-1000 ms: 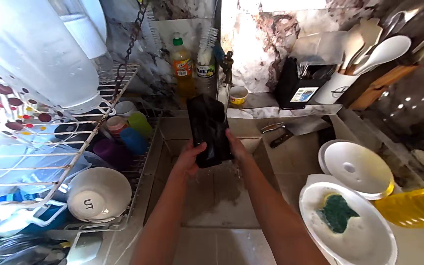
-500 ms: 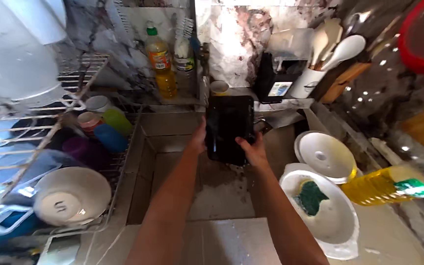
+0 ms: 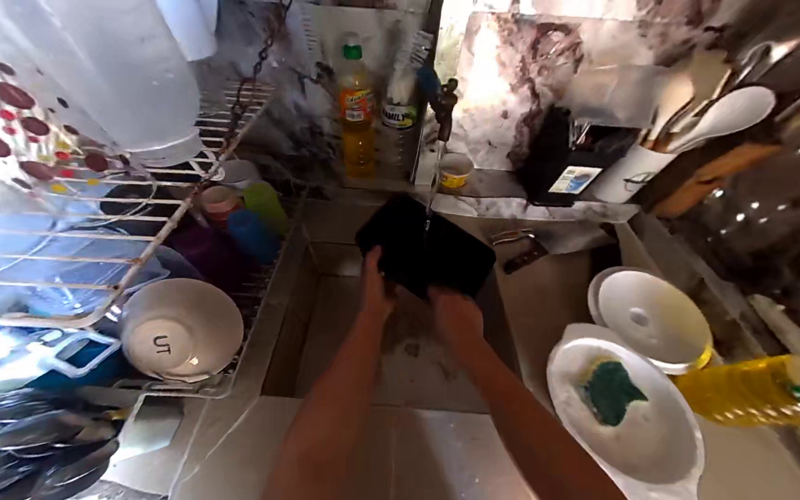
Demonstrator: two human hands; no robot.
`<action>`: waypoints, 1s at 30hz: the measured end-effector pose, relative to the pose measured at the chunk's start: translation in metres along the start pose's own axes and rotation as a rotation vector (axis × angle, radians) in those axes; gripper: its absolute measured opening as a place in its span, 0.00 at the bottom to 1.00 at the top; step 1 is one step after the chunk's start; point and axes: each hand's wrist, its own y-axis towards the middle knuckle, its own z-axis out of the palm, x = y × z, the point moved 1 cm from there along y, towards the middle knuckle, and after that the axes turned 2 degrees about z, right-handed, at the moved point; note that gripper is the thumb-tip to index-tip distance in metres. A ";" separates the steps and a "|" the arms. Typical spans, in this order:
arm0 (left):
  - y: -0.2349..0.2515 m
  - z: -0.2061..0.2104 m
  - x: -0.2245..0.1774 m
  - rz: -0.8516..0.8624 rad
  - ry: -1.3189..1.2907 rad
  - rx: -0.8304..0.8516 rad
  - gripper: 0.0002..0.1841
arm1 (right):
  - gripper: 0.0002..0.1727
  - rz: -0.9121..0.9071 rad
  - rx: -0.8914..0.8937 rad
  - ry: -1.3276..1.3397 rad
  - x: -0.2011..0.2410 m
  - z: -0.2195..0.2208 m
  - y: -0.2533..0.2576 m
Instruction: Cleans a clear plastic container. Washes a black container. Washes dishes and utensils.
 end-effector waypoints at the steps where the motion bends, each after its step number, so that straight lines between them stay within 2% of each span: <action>1: 0.002 -0.005 -0.003 0.002 -0.017 -0.015 0.26 | 0.22 0.000 0.017 -0.043 -0.001 0.008 -0.003; 3: -0.001 -0.005 -0.005 -0.021 -0.015 0.010 0.29 | 0.22 0.029 0.016 -0.037 -0.007 0.012 -0.004; 5: -0.002 -0.005 -0.004 -0.045 0.046 0.067 0.35 | 0.22 0.063 -0.021 0.171 -0.017 0.006 -0.002; 8: -0.002 -0.017 0.004 -0.125 0.258 0.070 0.37 | 0.21 0.066 -0.171 0.930 -0.033 0.011 0.011; 11: -0.008 -0.042 0.021 -0.332 0.272 0.068 0.39 | 0.23 0.203 -0.052 1.651 -0.030 0.021 0.023; 13: -0.016 -0.055 0.024 -0.357 0.052 0.125 0.38 | 0.26 0.274 0.084 1.880 -0.020 0.027 0.026; 15: -0.019 -0.065 0.015 -0.263 -0.219 0.215 0.36 | 0.30 0.343 0.154 1.915 -0.011 0.036 0.031; 16: -0.019 -0.069 0.008 -0.196 -0.308 0.227 0.32 | 0.32 0.343 0.175 1.862 -0.008 0.041 0.034; 18: -0.022 -0.075 -0.015 -0.093 -0.329 0.162 0.24 | 0.38 0.255 0.227 1.686 0.000 0.045 0.036; 21: -0.025 -0.084 -0.041 -0.064 -0.203 0.045 0.22 | 0.31 0.135 0.182 1.449 0.015 0.035 0.032; 24: -0.034 -0.100 -0.064 -0.001 0.138 -0.059 0.30 | 0.32 0.060 0.052 1.317 0.040 0.017 0.031; 27: -0.050 -0.136 -0.070 0.009 0.652 0.013 0.33 | 0.36 0.057 -0.116 1.226 0.060 0.006 0.035; 30: -0.074 -0.170 -0.064 0.005 1.093 0.043 0.38 | 0.34 0.028 -0.017 1.410 0.091 -0.007 0.044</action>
